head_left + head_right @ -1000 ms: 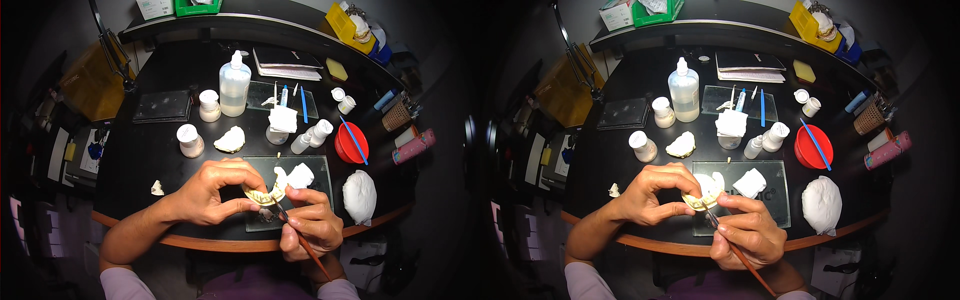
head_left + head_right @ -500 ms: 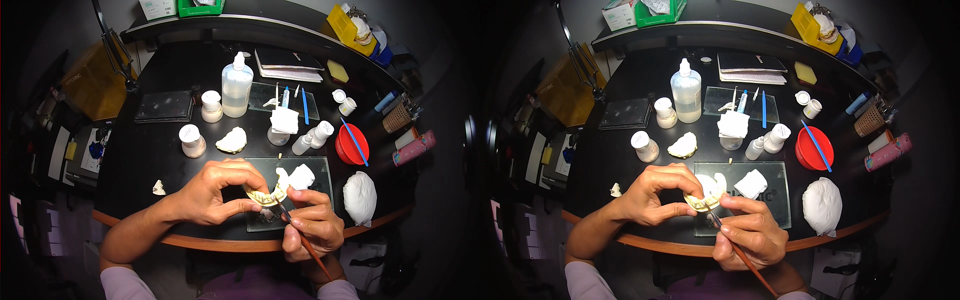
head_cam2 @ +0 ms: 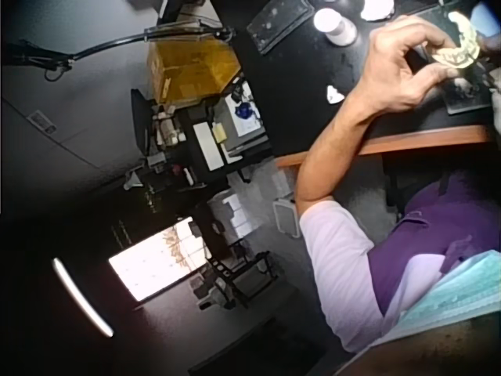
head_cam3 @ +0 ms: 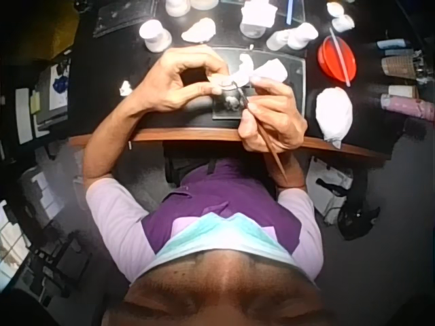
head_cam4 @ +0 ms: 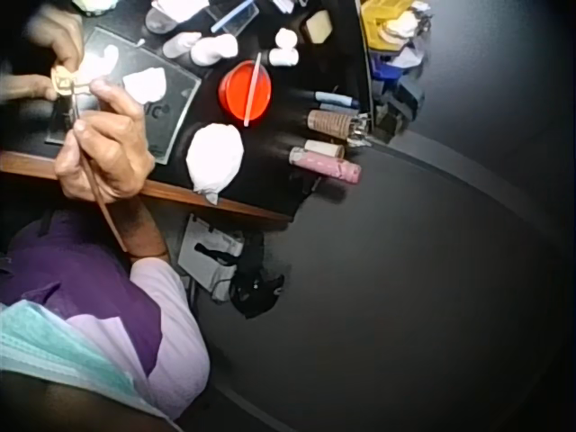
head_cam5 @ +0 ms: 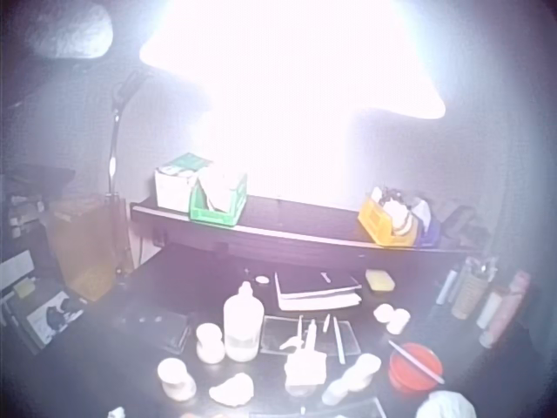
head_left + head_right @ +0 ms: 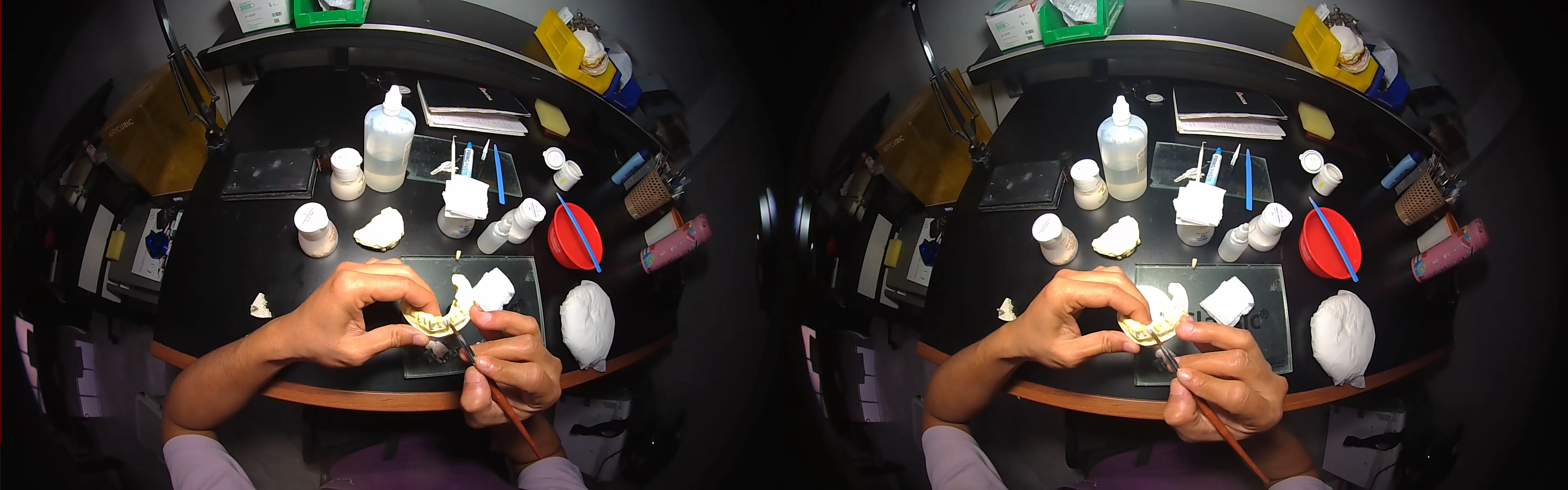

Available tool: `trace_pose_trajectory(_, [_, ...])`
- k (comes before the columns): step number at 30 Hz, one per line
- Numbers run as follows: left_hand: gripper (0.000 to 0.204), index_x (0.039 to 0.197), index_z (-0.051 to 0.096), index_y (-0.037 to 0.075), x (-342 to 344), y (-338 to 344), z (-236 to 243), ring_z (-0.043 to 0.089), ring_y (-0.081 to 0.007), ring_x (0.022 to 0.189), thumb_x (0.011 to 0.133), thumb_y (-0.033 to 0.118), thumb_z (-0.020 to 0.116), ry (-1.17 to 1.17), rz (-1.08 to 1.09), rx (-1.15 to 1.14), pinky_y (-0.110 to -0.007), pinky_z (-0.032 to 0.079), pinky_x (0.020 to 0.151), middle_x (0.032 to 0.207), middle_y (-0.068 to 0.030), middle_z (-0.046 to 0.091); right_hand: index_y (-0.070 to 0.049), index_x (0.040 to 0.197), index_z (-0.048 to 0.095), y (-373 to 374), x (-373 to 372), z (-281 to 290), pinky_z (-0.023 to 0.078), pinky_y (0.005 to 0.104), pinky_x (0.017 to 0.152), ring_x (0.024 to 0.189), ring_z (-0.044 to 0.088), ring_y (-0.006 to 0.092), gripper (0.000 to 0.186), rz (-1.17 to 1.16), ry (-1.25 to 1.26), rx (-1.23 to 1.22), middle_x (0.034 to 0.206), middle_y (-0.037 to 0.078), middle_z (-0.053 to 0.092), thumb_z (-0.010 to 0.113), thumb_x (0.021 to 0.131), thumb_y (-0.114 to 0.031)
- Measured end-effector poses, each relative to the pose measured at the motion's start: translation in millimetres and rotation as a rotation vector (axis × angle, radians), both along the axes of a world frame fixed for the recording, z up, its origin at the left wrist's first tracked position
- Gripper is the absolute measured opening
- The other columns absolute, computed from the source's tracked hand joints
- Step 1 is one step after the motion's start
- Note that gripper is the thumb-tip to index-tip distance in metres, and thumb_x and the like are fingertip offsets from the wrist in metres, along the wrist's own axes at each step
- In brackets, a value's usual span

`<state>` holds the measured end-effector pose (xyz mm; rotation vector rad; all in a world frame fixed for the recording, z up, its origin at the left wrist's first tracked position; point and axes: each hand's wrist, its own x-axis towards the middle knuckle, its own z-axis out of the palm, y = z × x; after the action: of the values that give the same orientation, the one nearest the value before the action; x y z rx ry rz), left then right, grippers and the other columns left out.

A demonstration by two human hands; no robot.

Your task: The person applies ceramic paste to a dental bridge using a brush. They hold the bridge in one hand and carefully paint the paste onto the individual teeth structures of the bridge, picking up more paste from a glass slab as needed.

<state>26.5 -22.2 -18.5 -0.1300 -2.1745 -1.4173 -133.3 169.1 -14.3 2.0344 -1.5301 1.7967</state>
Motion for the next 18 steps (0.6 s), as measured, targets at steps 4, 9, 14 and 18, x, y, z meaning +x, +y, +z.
trace_pose_trajectory(4, [0.03,0.107,0.077,0.0,0.6,-1.0,0.3,0.072,-0.0235,0.094,0.081,0.007,0.09,-0.031,-0.008,-0.006,-0.038,0.053,0.088,0.102,-0.0112,0.078,-0.004,0.103,0.068,-0.1,-1.1,-1.1,0.066,0.0422,0.09,0.108,0.075,0.0367,0.029,-0.009,0.012,-0.003,0.09,0.01,0.071,0.075,0.078,0.008])
trace_pose_trajectory(9, [0.03,0.106,0.077,0.0,1.5,-0.3,0.3,0.072,-0.0236,0.094,0.08,0.007,0.091,-0.034,-0.001,0.004,-0.038,0.053,0.089,0.102,-0.0111,0.078,-0.003,0.102,0.068,-1.2,-0.6,-0.4,0.066,0.0418,0.089,0.107,0.075,0.0366,0.028,-0.008,0.004,-0.012,0.09,0.01,0.071,0.075,0.078,0.008])
trace_pose_trajectory(14, [0.03,0.106,0.077,0.0,1.2,-0.6,0.3,0.072,-0.0238,0.094,0.08,0.007,0.091,-0.031,-0.001,0.003,-0.038,0.053,0.089,0.102,-0.0112,0.078,-0.004,0.103,0.068,-1.0,-0.5,-2.1,0.067,0.0422,0.089,0.107,0.075,0.0365,0.027,-0.012,0.0,-0.004,0.09,0.01,0.071,0.075,0.079,0.007])
trace_pose_trajectory(18, [0.03,0.106,0.077,0.0,1.3,0.0,1.7,0.072,-0.0239,0.093,0.08,0.007,0.091,-0.03,-0.003,0.001,-0.038,0.052,0.089,0.101,-0.0112,0.078,-0.004,0.103,0.068,0.8,-0.5,-0.7,0.066,0.0426,0.09,0.107,0.075,0.0368,0.027,-0.005,-0.001,-0.003,0.09,0.01,0.071,0.075,0.079,0.007])
